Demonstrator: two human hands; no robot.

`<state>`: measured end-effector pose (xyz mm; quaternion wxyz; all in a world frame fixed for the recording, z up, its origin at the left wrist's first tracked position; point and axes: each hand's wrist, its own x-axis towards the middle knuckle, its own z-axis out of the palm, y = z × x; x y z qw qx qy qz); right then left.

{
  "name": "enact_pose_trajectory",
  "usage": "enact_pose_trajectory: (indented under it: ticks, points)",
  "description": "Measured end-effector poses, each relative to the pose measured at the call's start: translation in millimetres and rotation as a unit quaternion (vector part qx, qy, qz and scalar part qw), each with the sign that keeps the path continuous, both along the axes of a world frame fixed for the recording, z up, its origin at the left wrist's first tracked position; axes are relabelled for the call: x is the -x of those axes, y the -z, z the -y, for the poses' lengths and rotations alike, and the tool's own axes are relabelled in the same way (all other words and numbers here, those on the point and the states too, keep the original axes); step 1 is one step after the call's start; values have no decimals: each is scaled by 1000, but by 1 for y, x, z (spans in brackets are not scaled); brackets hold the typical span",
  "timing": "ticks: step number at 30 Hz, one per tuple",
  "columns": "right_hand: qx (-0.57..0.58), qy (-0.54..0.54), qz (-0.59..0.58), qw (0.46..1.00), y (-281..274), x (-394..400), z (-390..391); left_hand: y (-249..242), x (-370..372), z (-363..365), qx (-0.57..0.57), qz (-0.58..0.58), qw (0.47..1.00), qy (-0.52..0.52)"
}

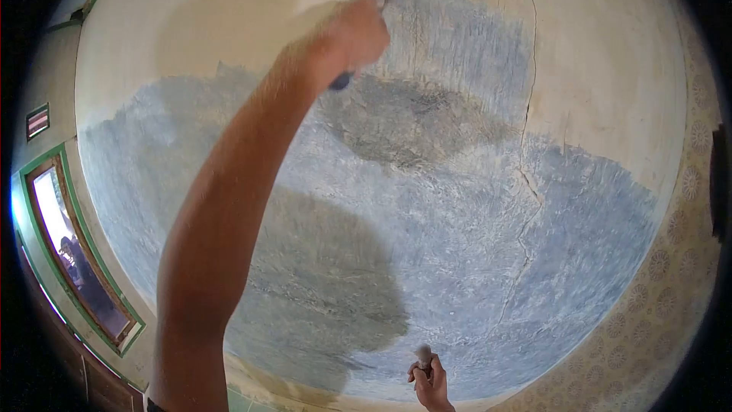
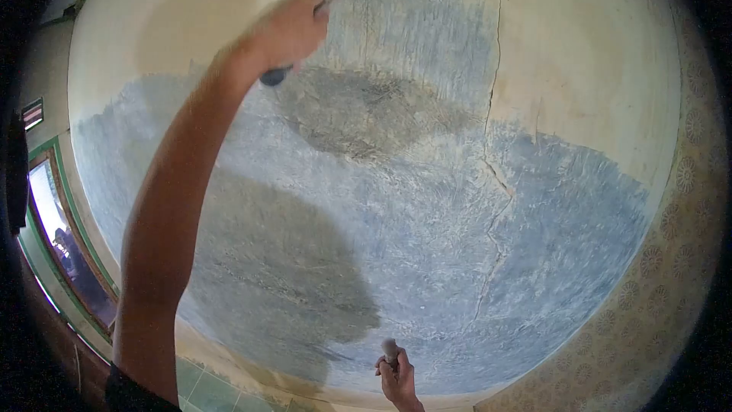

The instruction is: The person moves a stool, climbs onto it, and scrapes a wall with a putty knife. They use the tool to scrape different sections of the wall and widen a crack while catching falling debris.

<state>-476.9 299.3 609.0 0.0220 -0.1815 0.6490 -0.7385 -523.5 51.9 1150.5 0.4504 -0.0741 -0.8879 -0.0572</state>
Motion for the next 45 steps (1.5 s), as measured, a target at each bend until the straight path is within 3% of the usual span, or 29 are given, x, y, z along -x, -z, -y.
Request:
enact_pose_trajectory:
  ticks: [1, 3, 4, 6, 7, 9, 11, 13, 14, 15, 17, 19, 21, 22, 24, 26, 27, 28, 29, 30, 31, 32, 33, 34, 35, 37, 42, 45]
  points:
    - [2, 6, 8, 1000, 1, -2, -3, 18, 6, -1, -6, 5, 1000, 0]
    - [0, 10, 27, 1000, 12, -6, -12, 62, 11, -4, -5, -121, 992, 23]
    - [15, 12, -2, 1000, 19, -4, -13, 54, 15, -1, -2, -115, 993, 25]
    - [10, 16, -41, 999, 14, -3, -18, 16, 23, 8, 215, -45, 975, -21]
    - [8, 18, -39, 999, 17, -3, -19, 8, 15, -4, 213, -44, 976, -18]
    - [12, 25, -63, 998, 17, 4, -18, -12, 4, -29, -92, 8, 995, 23]
    - [12, 26, -51, 998, 13, 1, -15, 18, 21, -23, -45, -17, 999, -5]
    - [12, 27, -34, 999, 6, 2, -16, 82, 9, -32, -22, -85, 991, 101]
    - [17, 17, -53, 998, 10, 2, -17, 91, 17, -32, -24, -75, 992, 102]
    - [24, 8, -74, 997, 13, -1, -17, 96, 27, -31, 12, -140, 987, 78]
    - [14, 8, -77, 997, 10, -2, -17, 66, 31, -32, 50, -216, 974, 51]
    - [6, 16, -87, 996, 16, -6, -22, 16, 23, -50, 109, 10, 993, -33]
    - [8, 33, -79, 996, 22, -5, -23, 32, 28, -60, 65, -42, 997, -12]
    - [10, 53, -64, 997, 25, -7, -24, 53, 28, -61, 22, -88, 996, 13]
    - [23, 47, -38, 998, 26, -14, -26, 125, 5, -70, -33, 94, 989, 112]
    - [49, 45, 20, 998, 29, -24, -28, 263, 1, -63, -22, 107, 949, 297]
    - [47, 30, 19, 998, 39, -31, -29, 334, 0, -57, 29, 98, 940, 324]
    - [36, 32, -16, 999, 51, -35, -31, 393, -22, -50, -105, 266, 903, 322]
    - [28, 37, -52, 998, 58, -37, -30, 448, -39, -43, -219, 273, 865, 358]
    - [23, 38, -1, 999, 55, -45, -30, 502, -56, -24, -259, 362, 846, 295]
    - [12, 39, 54, 998, 54, -52, -31, 516, -89, -10, -336, 443, 794, 246]
    - [9, 29, 52, 998, 64, -51, -32, 557, -113, 10, -362, 464, 785, 192]
    - [26, 7, 103, 994, 77, -50, -34, 584, -146, 28, -437, 496, 741, 121]
    - [40, -15, 154, 987, 88, -50, -35, 635, -176, 46, -548, 431, 703, 138]
    - [34, -26, 155, 987, 98, -46, -31, 683, -212, 62, -578, 384, 715, 79]
    - [-20, -50, 75, 996, 112, -39, -17, 701, -283, 74, -625, 392, 668, -100]
    - [-44, -127, 110, 985, 93, -26, 41, 693, -349, 88, -723, 309, 593, -174]
    - [-165, -219, -30, 961, 102, -12, 95, 689, -332, 99, -705, 257, 645, -147]
